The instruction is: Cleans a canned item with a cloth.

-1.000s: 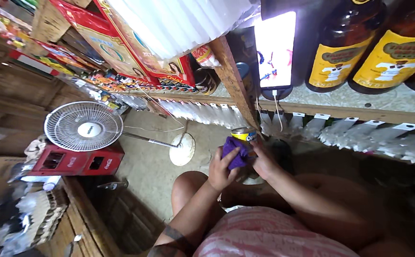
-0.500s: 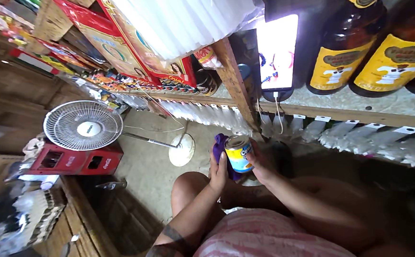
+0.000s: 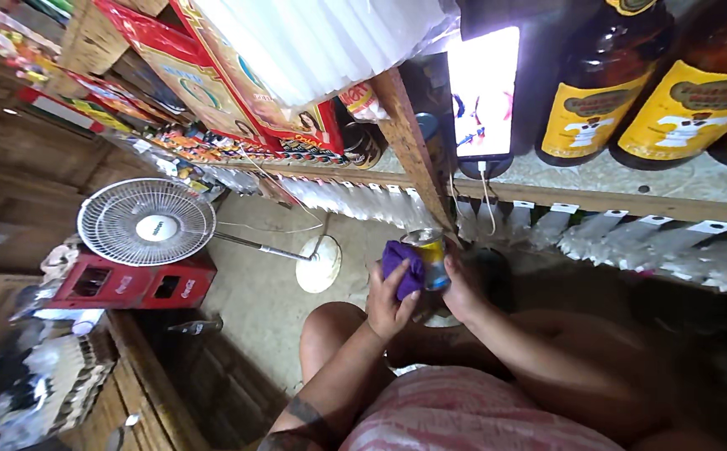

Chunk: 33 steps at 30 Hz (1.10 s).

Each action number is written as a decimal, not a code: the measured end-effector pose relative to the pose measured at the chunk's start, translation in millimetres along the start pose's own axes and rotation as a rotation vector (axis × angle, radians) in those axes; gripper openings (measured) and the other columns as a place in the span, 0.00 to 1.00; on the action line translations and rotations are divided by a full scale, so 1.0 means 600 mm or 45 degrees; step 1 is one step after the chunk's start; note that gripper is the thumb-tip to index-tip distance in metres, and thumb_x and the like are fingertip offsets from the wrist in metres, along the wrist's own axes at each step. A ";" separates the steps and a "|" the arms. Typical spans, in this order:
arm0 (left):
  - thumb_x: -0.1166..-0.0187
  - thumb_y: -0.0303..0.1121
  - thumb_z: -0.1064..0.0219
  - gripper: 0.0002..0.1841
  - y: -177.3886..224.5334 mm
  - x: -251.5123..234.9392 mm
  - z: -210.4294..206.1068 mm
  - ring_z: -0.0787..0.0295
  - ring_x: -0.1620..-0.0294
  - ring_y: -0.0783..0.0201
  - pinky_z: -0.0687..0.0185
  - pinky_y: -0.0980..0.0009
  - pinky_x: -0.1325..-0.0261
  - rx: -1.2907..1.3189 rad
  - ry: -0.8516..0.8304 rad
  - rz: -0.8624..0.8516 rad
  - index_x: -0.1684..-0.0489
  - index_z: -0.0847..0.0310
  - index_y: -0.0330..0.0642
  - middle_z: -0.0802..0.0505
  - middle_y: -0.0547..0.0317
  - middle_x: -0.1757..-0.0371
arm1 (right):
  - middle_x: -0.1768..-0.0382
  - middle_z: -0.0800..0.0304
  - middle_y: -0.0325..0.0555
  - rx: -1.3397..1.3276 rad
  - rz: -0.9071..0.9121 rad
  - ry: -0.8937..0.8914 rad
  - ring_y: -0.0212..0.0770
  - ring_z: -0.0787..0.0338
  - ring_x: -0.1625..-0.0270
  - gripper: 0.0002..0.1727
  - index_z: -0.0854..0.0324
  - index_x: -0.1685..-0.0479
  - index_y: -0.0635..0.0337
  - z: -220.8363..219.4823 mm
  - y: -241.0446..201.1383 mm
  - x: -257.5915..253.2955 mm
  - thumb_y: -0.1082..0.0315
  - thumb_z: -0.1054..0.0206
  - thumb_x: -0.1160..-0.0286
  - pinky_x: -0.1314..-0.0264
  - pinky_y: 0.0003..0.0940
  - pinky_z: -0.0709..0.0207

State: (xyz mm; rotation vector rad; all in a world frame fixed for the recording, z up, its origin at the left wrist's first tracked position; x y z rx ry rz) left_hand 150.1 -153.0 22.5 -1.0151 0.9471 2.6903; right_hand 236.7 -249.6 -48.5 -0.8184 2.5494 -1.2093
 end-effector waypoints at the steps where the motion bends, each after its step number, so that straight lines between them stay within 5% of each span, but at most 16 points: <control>1: 0.13 0.62 0.50 0.28 0.005 -0.001 -0.001 0.21 0.32 0.67 0.25 0.69 0.27 -0.028 -0.006 -0.029 0.19 0.31 0.63 0.22 0.48 0.33 | 0.31 0.21 0.43 -0.029 -0.014 -0.004 0.31 0.17 0.32 0.67 0.54 0.14 0.65 -0.001 -0.001 0.000 0.27 0.26 0.45 0.29 0.32 0.20; 6: 0.12 0.60 0.50 0.28 -0.005 -0.002 -0.001 0.21 0.30 0.69 0.25 0.70 0.26 0.043 0.015 0.047 0.20 0.30 0.57 0.21 0.46 0.31 | 0.33 0.20 0.43 -0.086 -0.046 -0.003 0.33 0.14 0.35 0.64 0.54 0.14 0.63 -0.003 0.001 0.000 0.36 0.20 0.45 0.33 0.34 0.17; 10: 0.09 0.54 0.51 0.32 -0.036 0.003 -0.007 0.19 0.33 0.68 0.24 0.67 0.26 0.267 0.050 0.263 0.19 0.33 0.36 0.17 0.40 0.35 | 0.35 0.19 0.45 -0.145 -0.060 0.000 0.35 0.13 0.37 0.66 0.54 0.15 0.64 -0.009 -0.002 0.000 0.35 0.19 0.49 0.33 0.35 0.16; 15: 0.11 0.57 0.48 0.26 -0.008 0.004 -0.006 0.22 0.30 0.68 0.27 0.68 0.25 0.085 0.012 0.078 0.18 0.31 0.60 0.21 0.47 0.31 | 0.34 0.19 0.43 -0.087 -0.113 0.053 0.31 0.15 0.35 0.65 0.53 0.14 0.62 0.001 0.005 0.003 0.31 0.23 0.47 0.32 0.31 0.18; 20: 0.15 0.60 0.45 0.23 0.025 -0.003 -0.005 0.16 0.39 0.62 0.19 0.69 0.37 -0.183 -0.053 -0.144 0.25 0.26 0.69 0.20 0.44 0.36 | 0.36 0.19 0.42 -0.121 -0.133 0.053 0.30 0.15 0.37 0.45 0.54 0.13 0.60 0.004 0.010 0.000 0.49 0.37 0.24 0.35 0.30 0.18; 24: 0.12 0.56 0.47 0.25 -0.011 -0.001 -0.002 0.21 0.30 0.68 0.26 0.68 0.26 0.087 0.027 0.076 0.19 0.30 0.60 0.21 0.49 0.31 | 0.35 0.18 0.43 -0.144 -0.109 0.002 0.34 0.14 0.36 0.64 0.52 0.14 0.63 -0.004 0.006 0.000 0.33 0.21 0.46 0.33 0.34 0.17; 28: 0.08 0.46 0.50 0.32 -0.051 0.002 0.001 0.22 0.28 0.73 0.27 0.70 0.22 0.414 0.138 0.376 0.21 0.41 0.21 0.20 0.41 0.27 | 0.34 0.19 0.47 -0.194 -0.095 -0.148 0.38 0.14 0.34 0.67 0.52 0.16 0.68 -0.027 0.002 0.001 0.33 0.18 0.49 0.29 0.38 0.18; 33: 0.08 0.44 0.49 0.31 -0.055 0.005 0.001 0.22 0.28 0.72 0.27 0.69 0.22 0.435 0.141 0.379 0.20 0.40 0.23 0.19 0.43 0.28 | 0.32 0.19 0.46 -0.223 -0.169 -0.203 0.37 0.15 0.32 0.59 0.55 0.14 0.66 -0.033 0.010 0.004 0.40 0.24 0.36 0.27 0.36 0.20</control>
Point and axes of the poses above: each hand's wrist, its own x-axis away from the middle knuckle, its own z-axis out of the back of the hand, y = z × x, the point moved 10 cm from there along -x, towards the middle knuckle
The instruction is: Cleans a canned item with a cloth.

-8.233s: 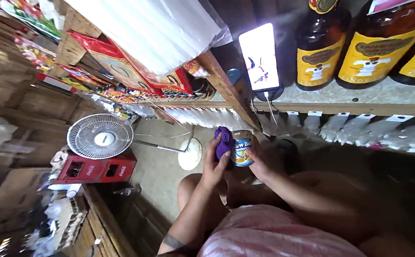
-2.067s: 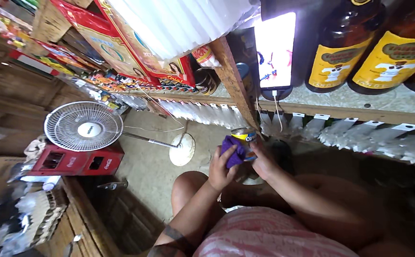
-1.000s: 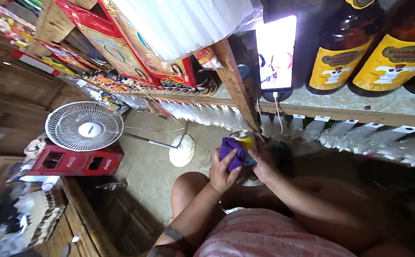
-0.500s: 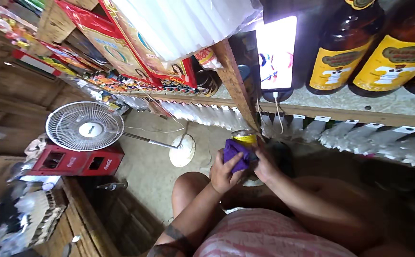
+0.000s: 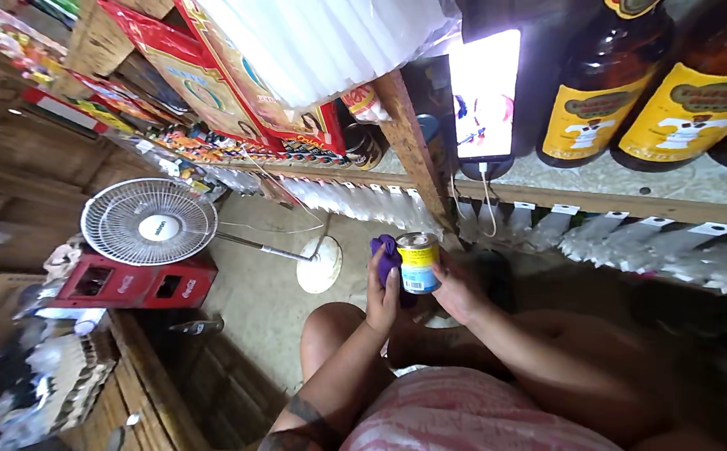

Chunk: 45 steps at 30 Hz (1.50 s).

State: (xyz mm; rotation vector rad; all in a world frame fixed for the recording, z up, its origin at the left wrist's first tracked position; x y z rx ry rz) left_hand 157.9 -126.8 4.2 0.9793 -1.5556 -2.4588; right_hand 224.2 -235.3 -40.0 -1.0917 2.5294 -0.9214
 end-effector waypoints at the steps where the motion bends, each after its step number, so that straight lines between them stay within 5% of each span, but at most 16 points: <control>1: 0.09 0.46 0.48 0.31 0.002 0.001 -0.001 0.21 0.29 0.70 0.26 0.68 0.23 -0.057 -0.017 -0.022 0.20 0.37 0.26 0.19 0.42 0.31 | 0.34 0.19 0.46 0.004 -0.009 0.034 0.36 0.15 0.33 0.59 0.54 0.14 0.66 0.004 0.002 0.000 0.38 0.24 0.37 0.28 0.35 0.19; 5: 0.12 0.55 0.45 0.27 0.031 0.007 -0.013 0.20 0.31 0.65 0.25 0.66 0.26 -0.341 -0.105 -0.246 0.21 0.28 0.52 0.19 0.42 0.34 | 0.37 0.18 0.41 0.123 -0.011 0.207 0.29 0.14 0.38 0.66 0.51 0.16 0.66 0.026 0.002 0.005 0.33 0.20 0.49 0.33 0.28 0.18; 9: 0.12 0.57 0.46 0.25 0.048 0.010 -0.024 0.20 0.31 0.68 0.24 0.69 0.27 -0.422 -0.135 -0.358 0.21 0.29 0.61 0.21 0.47 0.32 | 0.34 0.20 0.43 0.106 0.084 0.227 0.33 0.14 0.35 0.69 0.57 0.13 0.62 0.035 -0.010 -0.001 0.34 0.17 0.52 0.34 0.33 0.16; 11: 0.11 0.55 0.46 0.26 0.037 0.009 -0.022 0.23 0.28 0.69 0.28 0.69 0.24 -0.312 -0.126 -0.270 0.19 0.32 0.57 0.21 0.48 0.29 | 0.36 0.19 0.45 0.068 0.124 0.208 0.36 0.13 0.37 0.67 0.57 0.15 0.62 0.036 -0.012 -0.005 0.36 0.16 0.50 0.34 0.36 0.15; 16: 0.08 0.42 0.50 0.32 -0.003 0.000 -0.010 0.21 0.29 0.75 0.26 0.72 0.23 0.080 -0.007 0.101 0.20 0.46 0.18 0.20 0.42 0.28 | 0.35 0.19 0.45 0.052 0.056 0.090 0.36 0.14 0.35 0.66 0.53 0.18 0.64 0.008 -0.010 -0.001 0.31 0.19 0.51 0.31 0.36 0.18; 21: 0.08 0.41 0.50 0.31 0.002 0.003 -0.008 0.22 0.27 0.74 0.27 0.71 0.21 0.068 -0.011 0.039 0.20 0.46 0.18 0.21 0.43 0.26 | 0.32 0.21 0.46 0.092 0.008 0.083 0.36 0.16 0.33 0.65 0.55 0.14 0.65 0.008 -0.005 -0.002 0.30 0.25 0.43 0.29 0.34 0.19; 24: 0.09 0.46 0.48 0.31 0.007 0.008 -0.009 0.21 0.28 0.72 0.27 0.69 0.22 -0.056 -0.038 -0.043 0.19 0.39 0.26 0.19 0.42 0.28 | 0.32 0.20 0.46 0.132 -0.021 0.145 0.34 0.15 0.33 0.67 0.57 0.12 0.65 0.019 0.001 0.001 0.28 0.26 0.43 0.30 0.32 0.19; 27: 0.11 0.52 0.46 0.28 0.020 0.011 -0.013 0.21 0.30 0.68 0.27 0.66 0.24 -0.182 -0.076 -0.141 0.19 0.32 0.44 0.18 0.42 0.31 | 0.33 0.22 0.44 0.180 -0.039 0.206 0.28 0.17 0.34 0.66 0.58 0.12 0.67 0.026 0.004 0.005 0.31 0.26 0.43 0.31 0.27 0.21; 31: 0.11 0.55 0.46 0.26 0.039 0.013 -0.022 0.24 0.26 0.68 0.30 0.68 0.22 -0.284 -0.135 -0.262 0.17 0.34 0.59 0.22 0.46 0.29 | 0.35 0.19 0.42 0.138 -0.027 0.280 0.29 0.16 0.36 0.60 0.49 0.15 0.64 0.036 -0.001 0.003 0.34 0.25 0.42 0.33 0.29 0.19; 33: 0.11 0.54 0.47 0.28 0.031 0.013 -0.022 0.25 0.25 0.69 0.31 0.67 0.20 -0.219 -0.134 -0.212 0.17 0.35 0.53 0.22 0.45 0.27 | 0.33 0.20 0.44 0.139 0.037 0.249 0.33 0.15 0.35 0.64 0.53 0.13 0.63 0.037 -0.006 -0.001 0.32 0.24 0.43 0.32 0.33 0.18; 36: 0.09 0.47 0.49 0.32 0.006 0.009 -0.018 0.23 0.25 0.70 0.29 0.68 0.20 -0.037 -0.076 -0.023 0.19 0.41 0.25 0.21 0.38 0.25 | 0.34 0.19 0.47 0.090 0.062 0.213 0.37 0.13 0.35 0.67 0.54 0.14 0.63 0.031 -0.007 -0.004 0.29 0.22 0.48 0.32 0.36 0.17; 38: 0.08 0.43 0.52 0.34 -0.009 0.007 -0.016 0.24 0.26 0.73 0.29 0.72 0.21 0.061 -0.042 0.149 0.19 0.50 0.16 0.23 0.37 0.25 | 0.33 0.19 0.47 0.077 0.043 0.158 0.37 0.14 0.33 0.68 0.52 0.14 0.66 0.018 -0.008 -0.001 0.28 0.23 0.48 0.30 0.36 0.18; 41: 0.08 0.42 0.52 0.34 -0.015 0.009 -0.013 0.23 0.27 0.75 0.27 0.74 0.22 0.122 0.007 0.219 0.19 0.53 0.15 0.23 0.39 0.26 | 0.31 0.20 0.48 0.064 0.030 0.069 0.38 0.16 0.31 0.62 0.52 0.13 0.68 0.005 -0.010 0.000 0.32 0.28 0.37 0.27 0.36 0.20; 45: 0.09 0.43 0.50 0.32 -0.002 0.012 -0.014 0.22 0.27 0.71 0.27 0.70 0.21 0.012 -0.046 0.056 0.19 0.47 0.20 0.22 0.40 0.26 | 0.31 0.20 0.50 0.031 -0.020 0.118 0.38 0.17 0.31 0.50 0.50 0.13 0.67 0.016 0.000 -0.001 0.38 0.39 0.24 0.27 0.36 0.21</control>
Point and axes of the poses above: each hand's wrist, its own x-axis away from the middle knuckle, its own z-axis out of the back of the hand, y = z × x, the point moved 10 cm from there along -x, towards the middle knuckle
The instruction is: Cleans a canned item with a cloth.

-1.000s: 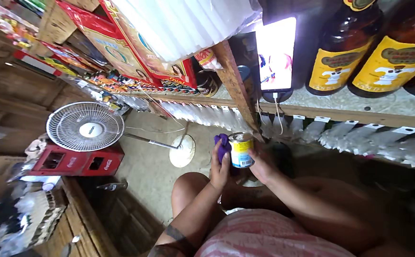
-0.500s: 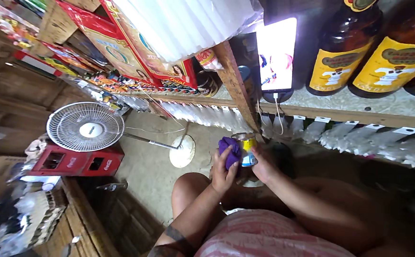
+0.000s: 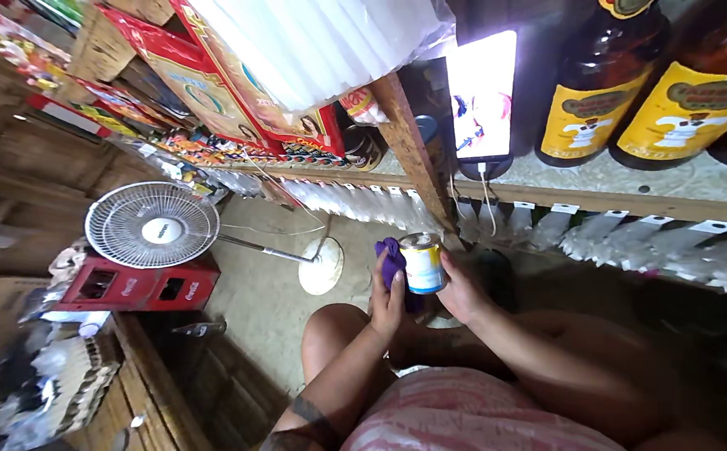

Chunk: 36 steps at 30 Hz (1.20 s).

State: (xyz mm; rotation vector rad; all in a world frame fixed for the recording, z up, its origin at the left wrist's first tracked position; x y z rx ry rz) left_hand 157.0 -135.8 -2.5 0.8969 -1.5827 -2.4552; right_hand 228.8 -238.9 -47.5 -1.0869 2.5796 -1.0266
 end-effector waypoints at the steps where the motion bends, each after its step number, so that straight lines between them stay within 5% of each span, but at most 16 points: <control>1: 0.09 0.45 0.48 0.32 0.004 0.002 -0.001 0.21 0.27 0.70 0.27 0.68 0.22 -0.062 -0.013 -0.058 0.19 0.42 0.24 0.20 0.40 0.27 | 0.32 0.20 0.49 0.029 -0.004 0.028 0.36 0.16 0.32 0.49 0.49 0.14 0.67 0.005 0.002 0.000 0.37 0.40 0.23 0.27 0.35 0.21; 6: 0.11 0.53 0.47 0.28 0.023 0.004 -0.009 0.20 0.32 0.67 0.25 0.65 0.26 -0.229 -0.079 -0.232 0.16 0.35 0.53 0.19 0.45 0.31 | 0.33 0.20 0.45 0.121 0.037 0.120 0.32 0.16 0.35 0.60 0.52 0.13 0.65 0.019 -0.004 0.002 0.32 0.30 0.37 0.31 0.31 0.20; 8: 0.10 0.53 0.48 0.28 0.023 0.004 -0.009 0.20 0.32 0.69 0.26 0.66 0.26 -0.201 -0.074 -0.228 0.16 0.36 0.51 0.18 0.47 0.31 | 0.34 0.20 0.46 0.101 0.065 0.134 0.35 0.15 0.35 0.59 0.52 0.14 0.63 0.022 -0.007 -0.002 0.33 0.28 0.38 0.32 0.34 0.18; 12: 0.08 0.45 0.50 0.34 0.003 -0.002 -0.007 0.24 0.25 0.71 0.29 0.70 0.19 0.003 -0.035 -0.007 0.18 0.48 0.19 0.23 0.37 0.24 | 0.33 0.19 0.49 0.061 0.033 0.090 0.38 0.15 0.33 0.57 0.50 0.15 0.65 0.013 -0.002 -0.003 0.29 0.34 0.33 0.30 0.37 0.19; 14: 0.09 0.43 0.52 0.35 -0.014 -0.003 -0.003 0.23 0.26 0.72 0.28 0.72 0.21 0.065 0.006 0.140 0.18 0.52 0.15 0.23 0.36 0.26 | 0.31 0.20 0.50 0.076 0.016 0.052 0.37 0.17 0.31 0.58 0.51 0.13 0.67 0.004 -0.001 -0.001 0.30 0.36 0.31 0.27 0.36 0.21; 19: 0.09 0.41 0.51 0.34 -0.014 -0.002 -0.003 0.23 0.27 0.72 0.27 0.72 0.22 0.077 0.016 0.127 0.18 0.52 0.15 0.23 0.37 0.26 | 0.29 0.23 0.51 0.107 -0.007 0.034 0.36 0.18 0.30 0.41 0.52 0.12 0.67 0.003 0.001 0.000 0.43 0.53 0.14 0.26 0.34 0.22; 27: 0.09 0.42 0.49 0.33 0.000 0.000 -0.006 0.23 0.26 0.74 0.28 0.71 0.21 0.052 0.014 -0.004 0.19 0.49 0.18 0.22 0.41 0.25 | 0.29 0.23 0.52 0.151 0.046 0.050 0.35 0.20 0.28 0.41 0.47 0.15 0.69 0.011 -0.005 -0.001 0.42 0.55 0.14 0.24 0.33 0.25; 30: 0.08 0.44 0.48 0.31 0.009 0.002 -0.004 0.24 0.25 0.75 0.28 0.69 0.20 0.008 -0.008 -0.118 0.16 0.46 0.29 0.22 0.50 0.23 | 0.30 0.22 0.51 0.175 0.069 0.088 0.35 0.19 0.29 0.35 0.45 0.14 0.68 0.014 -0.008 -0.002 0.50 0.65 0.09 0.25 0.34 0.24; 36: 0.10 0.49 0.45 0.28 0.012 0.003 0.002 0.23 0.26 0.71 0.30 0.66 0.20 -0.149 -0.020 -0.192 0.16 0.38 0.45 0.20 0.48 0.25 | 0.25 0.25 0.53 0.232 0.063 0.159 0.37 0.21 0.26 0.32 0.45 0.12 0.65 0.018 -0.012 -0.001 0.56 0.73 0.07 0.23 0.36 0.25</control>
Point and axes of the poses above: each hand's wrist, its own x-axis away from the middle knuckle, its own z-axis out of the back of the hand, y = z × x, the point moved 10 cm from there along -x, towards the middle knuckle
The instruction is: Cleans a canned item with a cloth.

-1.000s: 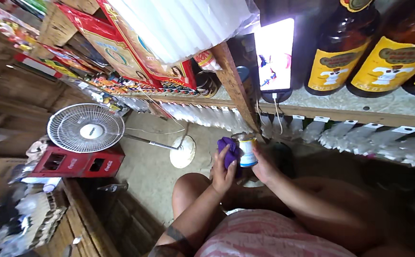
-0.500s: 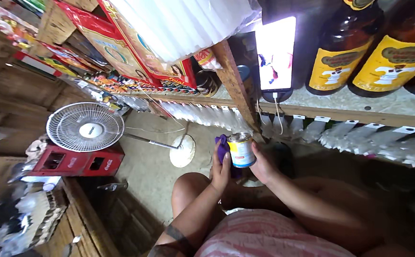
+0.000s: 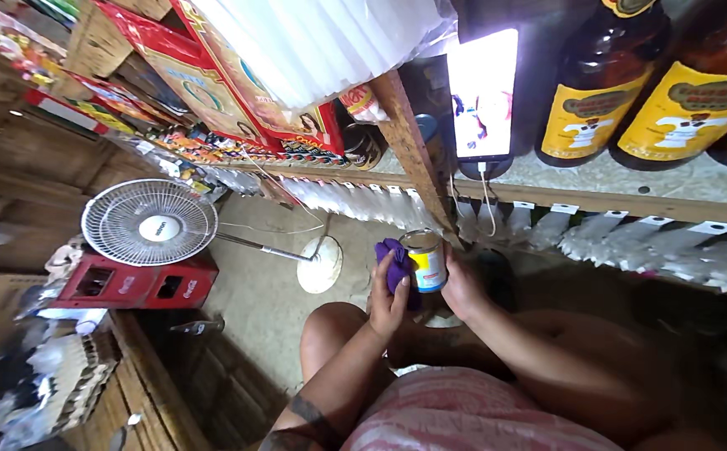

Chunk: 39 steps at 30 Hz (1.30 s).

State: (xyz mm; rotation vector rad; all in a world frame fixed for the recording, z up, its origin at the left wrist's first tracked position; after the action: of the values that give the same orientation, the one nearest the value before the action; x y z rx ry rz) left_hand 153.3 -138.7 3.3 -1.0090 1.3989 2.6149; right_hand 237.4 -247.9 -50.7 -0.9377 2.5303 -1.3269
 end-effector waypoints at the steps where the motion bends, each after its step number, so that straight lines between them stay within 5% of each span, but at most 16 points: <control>1: 0.10 0.49 0.45 0.29 0.000 0.000 0.000 0.23 0.26 0.70 0.29 0.66 0.21 -0.011 -0.004 -0.002 0.16 0.38 0.45 0.20 0.47 0.26 | 0.25 0.25 0.53 -0.001 0.002 0.005 0.37 0.21 0.25 0.32 0.45 0.12 0.65 0.000 0.001 0.000 0.56 0.73 0.07 0.23 0.36 0.25; 4: 0.11 0.50 0.45 0.30 0.000 -0.001 -0.002 0.21 0.28 0.67 0.28 0.65 0.23 -0.065 -0.026 0.016 0.17 0.37 0.38 0.19 0.39 0.28 | 0.24 0.25 0.53 -0.005 0.024 -0.002 0.37 0.21 0.25 0.37 0.48 0.11 0.65 0.002 0.006 0.001 0.46 0.64 0.09 0.23 0.35 0.25; 6: 0.11 0.49 0.46 0.32 -0.002 -0.003 -0.004 0.20 0.29 0.64 0.27 0.65 0.23 -0.085 -0.047 0.039 0.18 0.37 0.32 0.19 0.35 0.31 | 0.25 0.25 0.50 0.008 0.011 -0.022 0.34 0.19 0.28 0.56 0.55 0.10 0.66 0.000 0.006 0.003 0.32 0.40 0.26 0.27 0.32 0.22; 9: 0.11 0.48 0.46 0.32 -0.003 -0.005 -0.005 0.19 0.31 0.63 0.27 0.66 0.24 -0.097 -0.050 0.057 0.19 0.37 0.27 0.18 0.32 0.33 | 0.28 0.24 0.46 0.045 -0.012 -0.030 0.30 0.17 0.32 0.68 0.59 0.09 0.64 -0.005 0.003 0.006 0.37 0.21 0.47 0.31 0.28 0.20; 13: 0.10 0.45 0.47 0.33 -0.009 -0.008 -0.005 0.19 0.30 0.64 0.26 0.67 0.24 -0.053 -0.043 0.115 0.20 0.39 0.22 0.18 0.32 0.32 | 0.27 0.25 0.47 0.064 -0.001 -0.049 0.31 0.17 0.31 0.63 0.60 0.09 0.62 -0.006 0.004 0.005 0.39 0.25 0.39 0.30 0.29 0.20; 18: 0.09 0.40 0.50 0.33 -0.021 -0.006 -0.010 0.21 0.28 0.71 0.27 0.72 0.22 0.161 -0.006 0.267 0.19 0.49 0.15 0.23 0.34 0.26 | 0.29 0.22 0.46 0.007 0.031 -0.109 0.31 0.16 0.32 0.71 0.60 0.10 0.67 -0.014 0.001 0.009 0.29 0.24 0.47 0.29 0.29 0.20; 25: 0.08 0.45 0.49 0.30 0.003 -0.004 -0.001 0.22 0.27 0.75 0.27 0.70 0.21 0.127 0.030 0.043 0.18 0.43 0.29 0.21 0.50 0.24 | 0.29 0.23 0.47 -0.022 0.055 -0.143 0.31 0.18 0.31 0.70 0.58 0.12 0.69 -0.018 -0.002 0.011 0.29 0.24 0.45 0.28 0.29 0.21; 28: 0.09 0.46 0.48 0.29 0.002 -0.001 0.000 0.23 0.26 0.73 0.28 0.68 0.21 0.071 0.022 0.002 0.16 0.42 0.34 0.21 0.49 0.25 | 0.29 0.22 0.48 -0.044 0.107 -0.135 0.34 0.16 0.31 0.67 0.57 0.11 0.68 -0.014 -0.009 0.006 0.30 0.26 0.42 0.28 0.32 0.20; 31: 0.09 0.44 0.49 0.31 -0.007 -0.005 -0.002 0.22 0.27 0.72 0.27 0.69 0.21 0.126 0.015 0.094 0.18 0.45 0.25 0.21 0.43 0.25 | 0.32 0.20 0.46 -0.064 0.137 -0.134 0.36 0.15 0.33 0.65 0.56 0.11 0.65 -0.010 -0.009 -0.001 0.31 0.26 0.40 0.30 0.35 0.19; 35: 0.10 0.39 0.53 0.33 -0.031 -0.004 -0.002 0.20 0.31 0.74 0.23 0.73 0.26 0.279 0.066 0.424 0.18 0.55 0.15 0.22 0.39 0.28 | 0.28 0.22 0.46 -0.084 0.110 -0.232 0.33 0.18 0.30 0.59 0.56 0.12 0.69 -0.029 -0.014 0.010 0.33 0.32 0.31 0.26 0.34 0.22; 39: 0.09 0.41 0.50 0.33 -0.018 -0.003 0.005 0.21 0.29 0.75 0.24 0.72 0.24 0.260 0.085 0.280 0.19 0.53 0.17 0.22 0.43 0.27 | 0.24 0.26 0.49 -0.060 0.038 -0.257 0.34 0.21 0.26 0.50 0.59 0.10 0.67 -0.034 -0.008 0.013 0.39 0.44 0.18 0.23 0.33 0.24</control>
State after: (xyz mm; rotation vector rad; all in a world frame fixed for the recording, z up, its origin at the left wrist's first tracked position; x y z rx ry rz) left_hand 156.3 -129.6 -2.4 -0.9751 1.8467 2.5291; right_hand 225.3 -240.3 -33.3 -0.9846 2.4213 -1.1074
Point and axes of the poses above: each hand's wrist, its own x-axis away from the middle knuckle, its own z-axis out of the back of the hand, y = z × x, the point moved 10 cm from there along -x, towards the middle knuckle
